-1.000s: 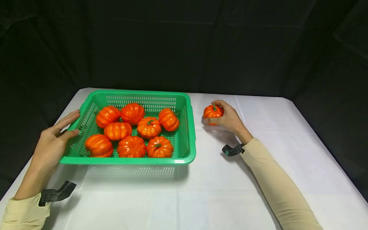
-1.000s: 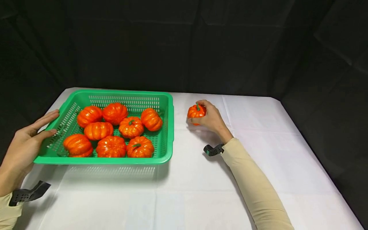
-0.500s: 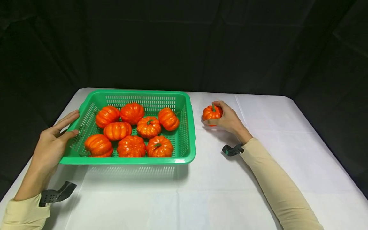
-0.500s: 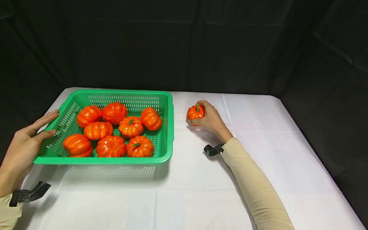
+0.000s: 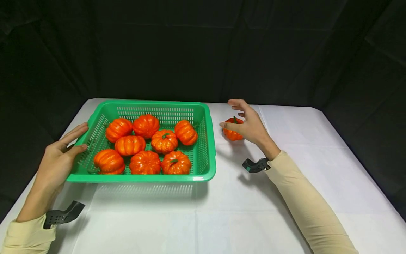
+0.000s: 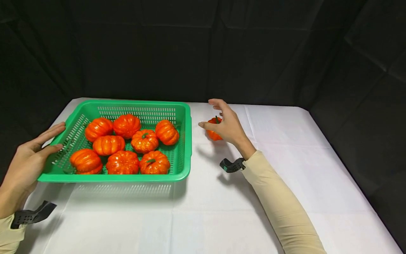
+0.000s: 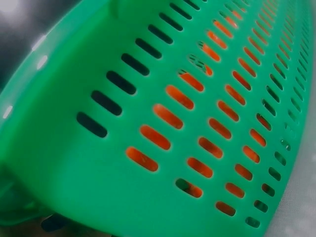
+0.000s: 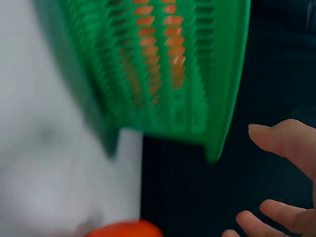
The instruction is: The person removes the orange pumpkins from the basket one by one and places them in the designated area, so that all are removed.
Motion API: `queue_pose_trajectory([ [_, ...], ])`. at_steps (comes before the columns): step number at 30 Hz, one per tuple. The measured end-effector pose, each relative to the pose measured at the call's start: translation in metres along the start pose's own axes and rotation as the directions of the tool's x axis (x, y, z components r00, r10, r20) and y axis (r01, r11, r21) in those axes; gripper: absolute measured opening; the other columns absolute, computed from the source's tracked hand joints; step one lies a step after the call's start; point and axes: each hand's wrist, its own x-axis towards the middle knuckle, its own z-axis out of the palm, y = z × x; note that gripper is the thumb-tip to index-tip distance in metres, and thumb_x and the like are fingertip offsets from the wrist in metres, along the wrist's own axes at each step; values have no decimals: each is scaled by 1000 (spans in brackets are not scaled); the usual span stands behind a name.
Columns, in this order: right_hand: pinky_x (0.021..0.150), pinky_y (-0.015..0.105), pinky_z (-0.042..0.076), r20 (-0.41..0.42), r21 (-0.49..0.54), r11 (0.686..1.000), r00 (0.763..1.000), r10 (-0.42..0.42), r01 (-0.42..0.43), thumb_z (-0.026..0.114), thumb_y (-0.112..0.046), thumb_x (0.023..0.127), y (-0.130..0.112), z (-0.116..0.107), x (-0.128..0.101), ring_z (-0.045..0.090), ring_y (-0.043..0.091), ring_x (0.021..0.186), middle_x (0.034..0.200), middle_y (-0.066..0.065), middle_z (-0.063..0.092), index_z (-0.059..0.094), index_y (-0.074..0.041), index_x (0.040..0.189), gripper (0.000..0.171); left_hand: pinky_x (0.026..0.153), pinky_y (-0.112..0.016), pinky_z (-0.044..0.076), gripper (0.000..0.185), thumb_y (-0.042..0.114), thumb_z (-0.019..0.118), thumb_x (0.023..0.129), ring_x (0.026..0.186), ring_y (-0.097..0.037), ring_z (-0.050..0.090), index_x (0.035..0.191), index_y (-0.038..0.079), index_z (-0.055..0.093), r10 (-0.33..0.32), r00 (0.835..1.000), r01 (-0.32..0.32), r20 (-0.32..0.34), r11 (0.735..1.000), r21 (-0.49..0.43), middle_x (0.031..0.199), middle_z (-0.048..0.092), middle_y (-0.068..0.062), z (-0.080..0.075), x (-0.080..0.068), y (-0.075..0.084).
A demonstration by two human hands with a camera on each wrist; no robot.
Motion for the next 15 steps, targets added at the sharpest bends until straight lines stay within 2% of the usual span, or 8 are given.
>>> queue_pose_trajectory([
  [5, 110, 50, 39, 73, 77, 993, 992, -99, 94, 86, -16, 86, -25, 13, 5, 52, 26, 132, 143, 7, 58, 55, -6, 143, 66, 122, -35, 16, 51, 11, 49, 108, 154, -15, 20, 159, 7, 42, 0, 1000, 0, -2, 1000, -3, 167, 33, 2, -1, 0, 0],
  [9, 110, 48, 41, 160, 168, 973, 969, -186, 158, 86, -10, 86, -43, 27, 13, 54, 32, 130, 143, 14, 57, 55, -5, 142, 64, 123, -39, 16, 51, 11, 49, 109, 154, -15, 20, 159, 7, 42, -4, 1000, 4, -8, 1000, -4, 167, 32, 2, 0, 1, 0],
  [11, 109, 46, 42, 202, 203, 964, 956, -211, 170, 86, -9, 86, -50, 35, 17, 55, 35, 129, 142, 14, 57, 55, -4, 142, 65, 123, -39, 16, 51, 11, 49, 109, 154, -15, 20, 159, 8, 42, -3, 1000, 3, -10, 1000, -4, 167, 33, 3, 1, 1, 0],
  [15, 109, 47, 42, 275, 230, 960, 935, -224, 162, 87, -13, 86, -58, 48, 24, 56, 28, 127, 140, 5, 59, 56, -5, 142, 65, 123, -40, 17, 51, 11, 49, 109, 155, -16, 20, 159, 8, 42, -6, 1000, 6, -9, 1000, -2, 167, 32, 2, 2, 1, -1],
])
